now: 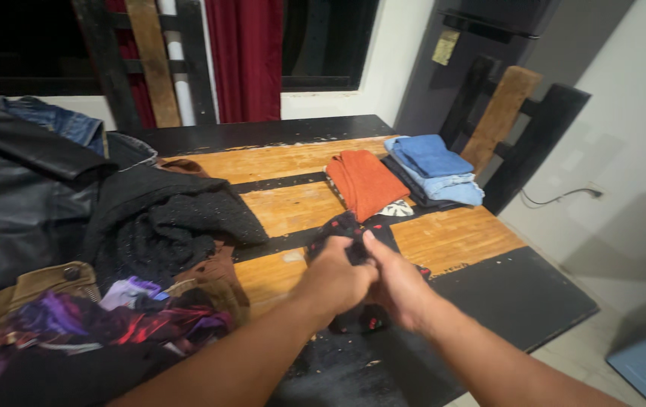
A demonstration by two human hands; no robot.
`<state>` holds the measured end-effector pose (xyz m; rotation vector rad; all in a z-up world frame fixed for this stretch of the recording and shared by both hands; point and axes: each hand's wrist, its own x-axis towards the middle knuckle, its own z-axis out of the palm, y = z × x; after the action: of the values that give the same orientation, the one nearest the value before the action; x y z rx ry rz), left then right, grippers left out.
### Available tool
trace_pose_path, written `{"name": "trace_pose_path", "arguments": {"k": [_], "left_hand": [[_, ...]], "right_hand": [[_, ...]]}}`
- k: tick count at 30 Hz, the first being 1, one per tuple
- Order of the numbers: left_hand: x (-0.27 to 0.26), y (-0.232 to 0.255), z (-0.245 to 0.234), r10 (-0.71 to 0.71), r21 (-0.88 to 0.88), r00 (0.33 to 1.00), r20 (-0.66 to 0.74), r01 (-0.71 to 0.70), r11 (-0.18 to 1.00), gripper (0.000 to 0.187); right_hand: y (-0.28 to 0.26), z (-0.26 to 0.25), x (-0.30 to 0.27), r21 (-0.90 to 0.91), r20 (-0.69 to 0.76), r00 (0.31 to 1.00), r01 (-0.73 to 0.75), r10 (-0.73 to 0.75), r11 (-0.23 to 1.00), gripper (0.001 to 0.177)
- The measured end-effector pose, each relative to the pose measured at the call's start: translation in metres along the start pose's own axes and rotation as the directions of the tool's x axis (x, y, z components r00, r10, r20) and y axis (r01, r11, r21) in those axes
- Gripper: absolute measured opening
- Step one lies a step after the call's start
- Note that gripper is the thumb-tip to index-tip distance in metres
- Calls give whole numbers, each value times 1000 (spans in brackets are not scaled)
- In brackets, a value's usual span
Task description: The person folds several garments on a wooden table. They fold a blue cloth, an orange sweater, and a black cherry-patterned top, placing each folded item into a growing stack. The person handles each item one at a time, smoothing and aligning edges before folding.
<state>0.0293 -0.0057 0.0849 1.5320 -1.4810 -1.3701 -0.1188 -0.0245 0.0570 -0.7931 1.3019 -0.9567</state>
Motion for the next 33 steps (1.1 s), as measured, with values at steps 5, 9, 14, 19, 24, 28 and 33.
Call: {"name": "trace_pose_path", "arguments": {"k": [5,9,14,19,24,28,33], "left_hand": [[35,-19,35,343,-338,919,192,-266,903,79],[37,-38,30,294,112,953,66,-300,947,67],[19,-46,17,314,447,945,88,-319,836,64],[15,-48,20,328,533,925,192,-379,757,70],[23,-60,28,339,582,896,287,-444,681,69],[34,-72,34,525,579,815,247,-558,594,63],[51,-73,40,568,571,766,300,-621,537,64]], "right_hand": [[-7,-39,9,29,-29,999,22,-21,999,25],[0,-70,24,112,-169,985,-22,41,993,16],[9,-97,31,208,-98,995,2,18,978,20],[7,-116,47,192,-179,983,71,-36,979,27],[11,-121,62,-206,-450,864,146,-226,968,30],[20,-107,48,-814,-203,669,290,-714,504,33],[36,-75,30,-832,443,648,554,-619,-16,39]]}}
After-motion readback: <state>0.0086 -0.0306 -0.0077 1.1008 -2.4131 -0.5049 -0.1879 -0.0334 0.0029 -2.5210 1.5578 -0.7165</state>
